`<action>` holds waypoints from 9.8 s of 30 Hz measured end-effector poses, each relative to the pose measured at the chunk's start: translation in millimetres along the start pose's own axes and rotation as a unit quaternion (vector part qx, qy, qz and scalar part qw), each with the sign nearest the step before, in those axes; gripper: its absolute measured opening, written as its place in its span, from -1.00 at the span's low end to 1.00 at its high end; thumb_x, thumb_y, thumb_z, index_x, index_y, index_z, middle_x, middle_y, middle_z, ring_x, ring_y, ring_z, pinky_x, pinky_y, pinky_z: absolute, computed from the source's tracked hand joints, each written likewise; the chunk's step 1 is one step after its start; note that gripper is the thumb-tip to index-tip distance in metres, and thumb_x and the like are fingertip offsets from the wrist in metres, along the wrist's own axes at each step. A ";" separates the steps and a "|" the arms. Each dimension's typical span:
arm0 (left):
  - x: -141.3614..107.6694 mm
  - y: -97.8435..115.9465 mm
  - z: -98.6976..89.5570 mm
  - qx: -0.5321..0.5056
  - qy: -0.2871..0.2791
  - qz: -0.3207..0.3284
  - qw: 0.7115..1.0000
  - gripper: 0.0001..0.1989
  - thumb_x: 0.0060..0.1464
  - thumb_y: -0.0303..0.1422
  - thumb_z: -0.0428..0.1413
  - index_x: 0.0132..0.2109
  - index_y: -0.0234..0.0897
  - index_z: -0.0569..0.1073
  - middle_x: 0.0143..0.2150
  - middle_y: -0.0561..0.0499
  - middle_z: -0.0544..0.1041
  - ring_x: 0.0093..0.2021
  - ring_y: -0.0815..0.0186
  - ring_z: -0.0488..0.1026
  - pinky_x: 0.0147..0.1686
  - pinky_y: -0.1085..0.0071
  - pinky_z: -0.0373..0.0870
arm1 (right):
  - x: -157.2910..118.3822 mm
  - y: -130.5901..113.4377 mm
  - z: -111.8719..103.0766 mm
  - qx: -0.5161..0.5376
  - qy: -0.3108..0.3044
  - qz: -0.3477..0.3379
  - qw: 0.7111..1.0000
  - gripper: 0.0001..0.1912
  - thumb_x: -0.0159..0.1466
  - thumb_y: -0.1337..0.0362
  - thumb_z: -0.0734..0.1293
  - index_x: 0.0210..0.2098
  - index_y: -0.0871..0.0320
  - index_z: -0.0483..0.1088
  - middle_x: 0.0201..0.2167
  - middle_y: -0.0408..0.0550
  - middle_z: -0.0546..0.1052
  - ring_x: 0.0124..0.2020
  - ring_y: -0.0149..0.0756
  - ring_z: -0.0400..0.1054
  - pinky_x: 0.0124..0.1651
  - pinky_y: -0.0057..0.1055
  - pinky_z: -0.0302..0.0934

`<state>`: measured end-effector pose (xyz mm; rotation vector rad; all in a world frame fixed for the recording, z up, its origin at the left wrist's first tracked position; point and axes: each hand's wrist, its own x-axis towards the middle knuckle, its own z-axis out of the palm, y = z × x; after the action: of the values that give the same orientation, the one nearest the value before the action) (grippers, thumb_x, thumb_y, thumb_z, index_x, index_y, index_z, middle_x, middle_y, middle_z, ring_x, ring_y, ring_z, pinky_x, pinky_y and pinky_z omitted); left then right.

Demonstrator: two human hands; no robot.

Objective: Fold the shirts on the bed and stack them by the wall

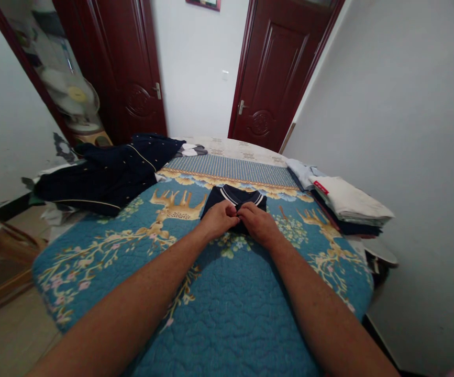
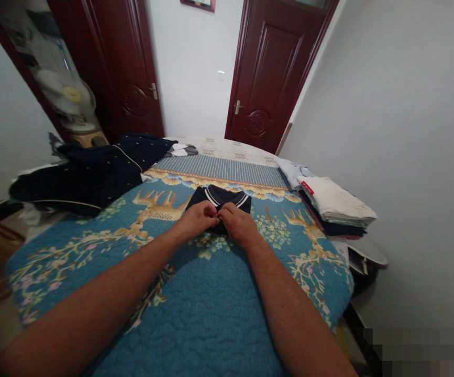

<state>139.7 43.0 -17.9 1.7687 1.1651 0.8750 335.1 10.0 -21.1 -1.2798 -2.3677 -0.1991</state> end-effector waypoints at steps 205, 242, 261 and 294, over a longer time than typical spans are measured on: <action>-4.2 -3.1 10.2 -0.197 -0.001 -0.078 0.977 -0.77 0.14 -0.57 0.16 -0.28 -0.21 0.26 -0.49 0.18 0.41 -0.52 0.43 0.47 -0.55 0.56 0.48 | -4.6 -25.2 22.1 0.330 0.093 0.273 0.899 -0.74 0.19 0.28 0.31 -0.10 0.04 0.43 -0.25 -0.15 0.56 -0.37 -0.29 0.38 -0.20 -0.34 0.26; -4.6 -2.5 6.7 -0.177 -0.016 -0.069 0.982 -0.83 0.16 -0.56 0.16 -0.23 -0.23 0.34 -0.47 0.15 0.47 -0.48 0.41 0.52 -0.50 0.55 0.51 | -3.7 -27.6 20.2 0.364 0.085 0.265 0.889 -0.68 0.16 0.25 0.33 -0.07 0.07 0.39 -0.32 -0.20 0.48 -0.42 -0.34 0.31 -0.30 -0.40 0.21; -7.1 2.9 6.1 -0.207 -0.012 -0.061 0.976 -0.77 0.16 -0.52 0.19 -0.24 -0.19 0.26 -0.46 0.18 0.43 -0.48 0.43 0.49 -0.53 0.59 0.46 | -5.3 -32.6 16.7 0.332 0.095 0.265 0.900 -0.75 0.22 0.26 0.32 -0.09 0.05 0.40 -0.32 -0.18 0.51 -0.41 -0.32 0.36 -0.26 -0.37 0.25; -6.2 -0.9 1.8 -0.160 -0.042 -0.036 0.986 -0.74 0.03 -0.53 0.24 -0.32 -0.21 0.28 -0.38 0.10 0.53 -0.48 0.43 0.46 -0.52 0.54 0.46 | -1.7 -25.2 25.0 0.371 0.110 0.310 0.868 -0.76 0.14 0.21 0.35 -0.19 0.06 0.34 -0.32 -0.18 0.49 -0.37 -0.32 0.34 -0.27 -0.39 0.21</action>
<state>139.0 36.9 -20.1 1.4789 0.9675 0.8811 307.4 2.7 -42.2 -1.4110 -1.4706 0.6650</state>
